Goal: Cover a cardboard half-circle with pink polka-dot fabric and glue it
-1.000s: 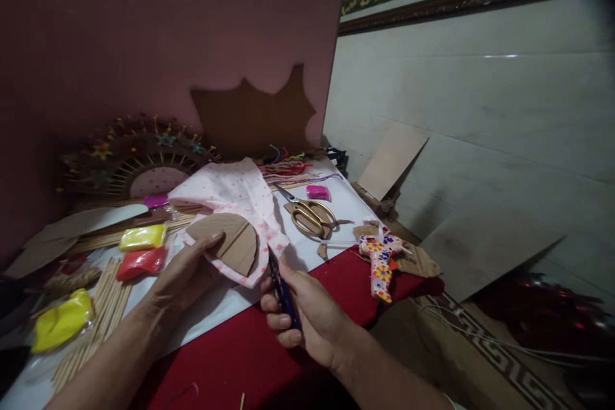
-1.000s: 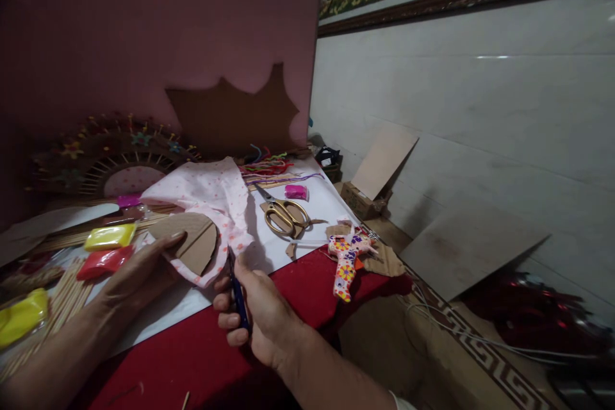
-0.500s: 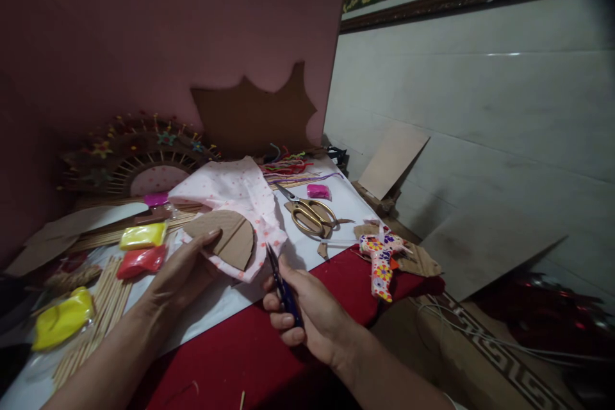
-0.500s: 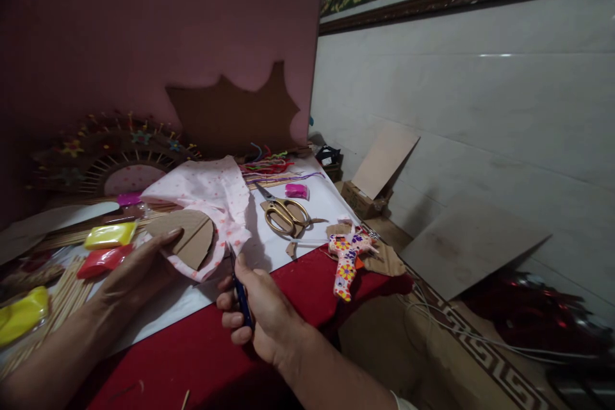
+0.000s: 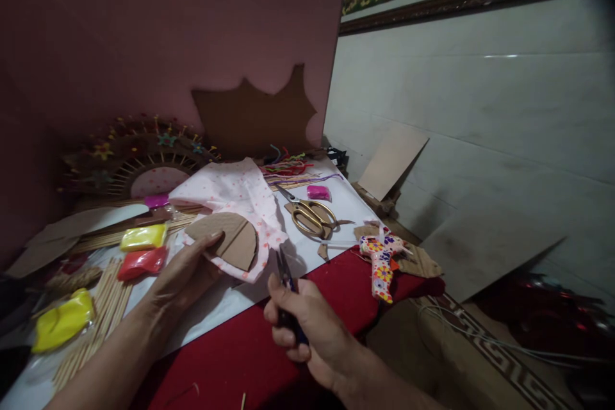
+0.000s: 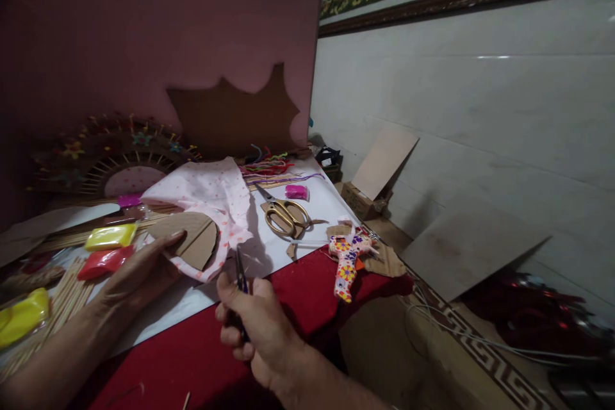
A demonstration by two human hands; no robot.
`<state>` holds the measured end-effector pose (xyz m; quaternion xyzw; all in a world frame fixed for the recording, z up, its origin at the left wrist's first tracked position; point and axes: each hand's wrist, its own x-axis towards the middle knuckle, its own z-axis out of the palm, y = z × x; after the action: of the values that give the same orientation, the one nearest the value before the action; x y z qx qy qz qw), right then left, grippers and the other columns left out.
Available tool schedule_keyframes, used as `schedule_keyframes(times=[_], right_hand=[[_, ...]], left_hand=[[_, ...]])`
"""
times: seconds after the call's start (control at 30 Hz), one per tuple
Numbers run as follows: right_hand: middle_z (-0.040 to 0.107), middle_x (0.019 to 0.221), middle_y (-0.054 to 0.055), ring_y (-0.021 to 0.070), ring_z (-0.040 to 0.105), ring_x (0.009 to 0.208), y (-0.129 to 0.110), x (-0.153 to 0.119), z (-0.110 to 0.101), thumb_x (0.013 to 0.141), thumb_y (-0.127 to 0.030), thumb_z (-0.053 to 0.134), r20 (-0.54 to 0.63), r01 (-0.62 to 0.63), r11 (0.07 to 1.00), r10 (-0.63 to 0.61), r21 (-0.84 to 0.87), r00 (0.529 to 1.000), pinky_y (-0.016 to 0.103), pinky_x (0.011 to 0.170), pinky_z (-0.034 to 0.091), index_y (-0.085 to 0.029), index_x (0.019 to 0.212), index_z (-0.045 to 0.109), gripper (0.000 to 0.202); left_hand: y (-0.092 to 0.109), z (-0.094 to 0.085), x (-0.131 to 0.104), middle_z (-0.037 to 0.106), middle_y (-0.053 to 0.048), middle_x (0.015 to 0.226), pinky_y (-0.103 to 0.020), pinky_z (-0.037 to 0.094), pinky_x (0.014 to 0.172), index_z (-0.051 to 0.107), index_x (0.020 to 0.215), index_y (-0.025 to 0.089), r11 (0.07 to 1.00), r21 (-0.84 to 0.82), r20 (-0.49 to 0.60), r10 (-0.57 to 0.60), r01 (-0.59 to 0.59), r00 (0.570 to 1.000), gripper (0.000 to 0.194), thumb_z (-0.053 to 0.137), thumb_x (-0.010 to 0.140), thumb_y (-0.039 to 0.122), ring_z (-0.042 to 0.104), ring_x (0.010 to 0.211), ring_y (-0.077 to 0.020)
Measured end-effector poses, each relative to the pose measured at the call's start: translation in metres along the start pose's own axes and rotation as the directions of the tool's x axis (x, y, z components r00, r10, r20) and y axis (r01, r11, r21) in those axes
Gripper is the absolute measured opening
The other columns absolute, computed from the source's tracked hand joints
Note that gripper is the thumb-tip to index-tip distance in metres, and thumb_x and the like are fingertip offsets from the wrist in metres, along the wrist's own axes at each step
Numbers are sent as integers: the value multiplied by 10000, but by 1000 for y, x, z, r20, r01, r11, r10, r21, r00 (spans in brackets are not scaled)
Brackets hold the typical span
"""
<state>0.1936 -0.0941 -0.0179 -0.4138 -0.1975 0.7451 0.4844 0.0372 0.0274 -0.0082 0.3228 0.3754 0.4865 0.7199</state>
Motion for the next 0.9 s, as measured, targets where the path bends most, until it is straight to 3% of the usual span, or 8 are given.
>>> schedule_keyframes(times=[0.1,0.17,0.33,0.5,0.7,0.9], right_hand=[[561,617,-32,2,366,307,5,-3,3,689,-571,681,-114,245,953,-267,-176,957,151,286,98,-176,776,437,472],[572,613,-21,3,373,294,3,0,3,673,-572,688,-191,330,921,-369,-207,910,156,285,80,-168,785,454,480],[499,493,-74,27,363,275,-8,16,2,587,-525,751,-259,335,932,-360,-137,896,152,287,70,-191,811,432,512],[454,457,-103,36,349,325,-5,26,-2,554,-365,784,-369,399,900,-435,-174,821,133,298,131,-206,812,439,460],[436,499,-115,24,316,329,-4,32,-3,539,-258,764,-404,422,887,-462,-190,790,137,312,146,-221,791,420,428],[445,473,-122,30,312,323,-12,34,-2,514,-213,712,-432,394,899,-438,-193,788,132,319,125,-232,800,396,426]], left_hand=[[-1,1,-1,732,-135,892,-391,601,694,643,1052,96,1000,-3,-5,-15,15,1000,318,549,760,12,705,782,-263],[-4,2,-2,732,-130,877,-385,602,672,640,1038,96,1000,-6,-6,-25,25,1000,302,555,760,16,705,764,-259],[-15,11,-11,730,-119,907,-388,594,657,621,1059,121,995,1,69,-99,99,993,296,579,773,58,700,765,-254],[-26,16,-17,724,-126,887,-419,576,695,603,1072,110,993,-19,172,-115,120,978,292,603,780,109,694,758,-257],[-35,11,-17,721,-144,945,-440,541,795,605,1066,108,988,-94,215,-99,122,972,293,624,774,126,688,855,-282],[-30,11,-18,718,-147,977,-476,503,872,588,1095,121,955,-195,271,-168,225,948,262,556,846,195,670,940,-291]])
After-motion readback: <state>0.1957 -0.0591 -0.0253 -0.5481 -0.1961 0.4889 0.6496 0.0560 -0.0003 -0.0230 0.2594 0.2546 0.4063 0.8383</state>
